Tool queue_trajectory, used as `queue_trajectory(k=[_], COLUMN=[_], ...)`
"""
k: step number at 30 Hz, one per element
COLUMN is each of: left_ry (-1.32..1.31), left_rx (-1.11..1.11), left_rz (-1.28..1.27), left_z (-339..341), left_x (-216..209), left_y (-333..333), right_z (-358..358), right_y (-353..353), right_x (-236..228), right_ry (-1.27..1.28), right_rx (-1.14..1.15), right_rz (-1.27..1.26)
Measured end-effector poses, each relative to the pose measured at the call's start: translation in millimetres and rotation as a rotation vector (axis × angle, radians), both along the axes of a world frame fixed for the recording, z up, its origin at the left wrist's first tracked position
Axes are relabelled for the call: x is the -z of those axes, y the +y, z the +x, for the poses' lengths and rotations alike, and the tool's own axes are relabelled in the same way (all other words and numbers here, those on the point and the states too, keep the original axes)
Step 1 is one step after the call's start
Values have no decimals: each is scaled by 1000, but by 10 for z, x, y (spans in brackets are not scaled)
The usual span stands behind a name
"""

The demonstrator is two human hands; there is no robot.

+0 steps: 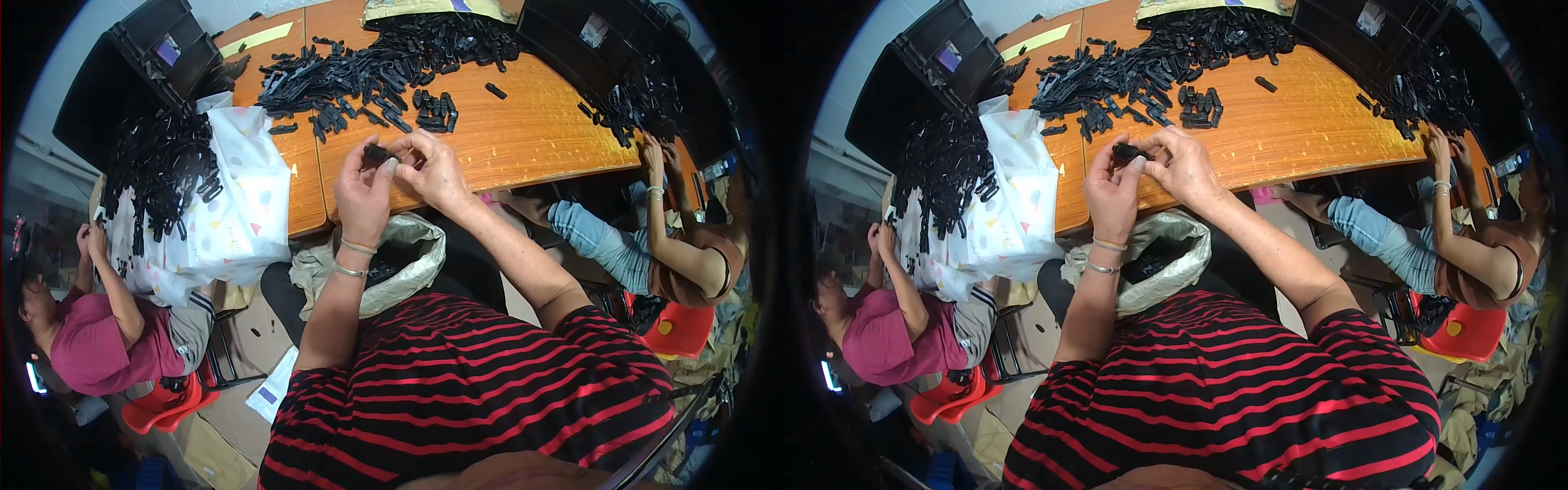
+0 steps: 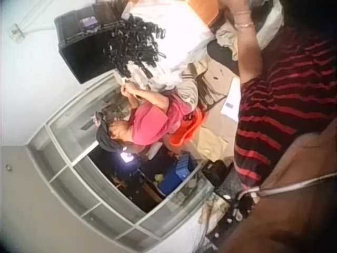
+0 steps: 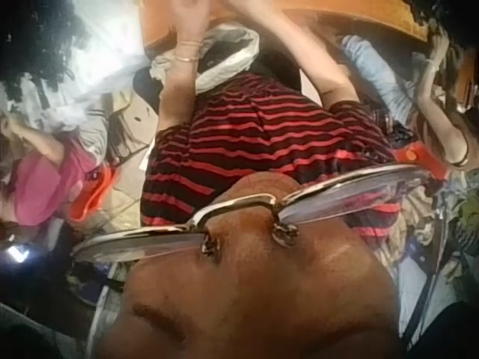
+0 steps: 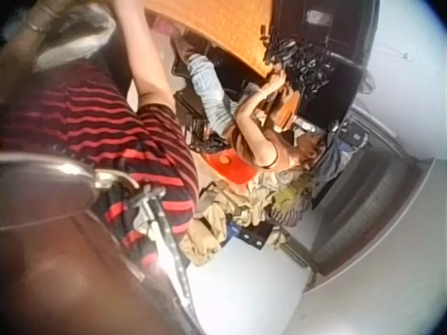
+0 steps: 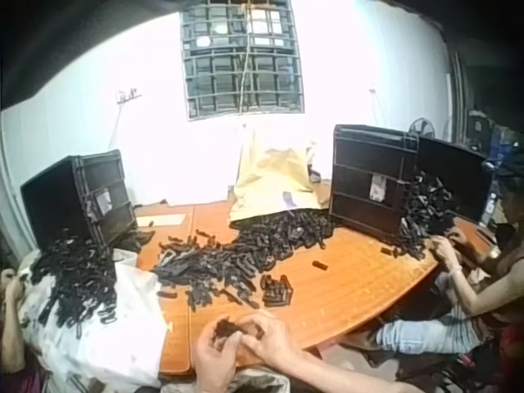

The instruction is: Sorting and inspecting small black plastic components on a workbench in a production facility.

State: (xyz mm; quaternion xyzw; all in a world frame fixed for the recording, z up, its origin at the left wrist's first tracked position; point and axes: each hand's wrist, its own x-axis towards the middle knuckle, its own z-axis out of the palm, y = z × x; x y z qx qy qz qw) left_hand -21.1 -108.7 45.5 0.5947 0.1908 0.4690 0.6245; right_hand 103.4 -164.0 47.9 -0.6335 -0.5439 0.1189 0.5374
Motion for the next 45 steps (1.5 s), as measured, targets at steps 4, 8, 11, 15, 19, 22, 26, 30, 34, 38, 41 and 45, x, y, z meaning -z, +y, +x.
queue_trajectory(k=[4,8,11,15,19,22,26,30,34,38,41,45], left_ry=[161,217,194,167,456,722,718,693,884,1027,1013,984], left_rx=[-100,-97,0,48,155,245,175,-194,-231,-135,-115,-78], left_rz=[195,367,229,16,42,132,388,926,1205,1378,1381,1202], left_z=[-44,-96,-141,-242,-543,-672,-445,202,534,623,612,530], left_x=[-56,-10,15,148,232,209,57,148,296,226,170,106], left_y=[-11,61,34,52,156,132,272,830,1261,1367,1373,1258], right_z=[39,-2,4,-182,-216,49,629,865,921,967,1033,1031], right_y=[10,-9,-8,-6,-171,-197,13,309,453,420,388,257], right_x=[-23,58,118,286,280,262,304,226,253,190,197,95], right_ry=[260,475,469,440,424,159,-477,-704,-799,-808,-786,-675], right_rx=[-121,-215,-230,-159,-326,-435,31,107,86,31,-24,-78], right_rz=[-48,-210,-240,-245,-359,-514,-229,-284,-403,-498,-435,-326])
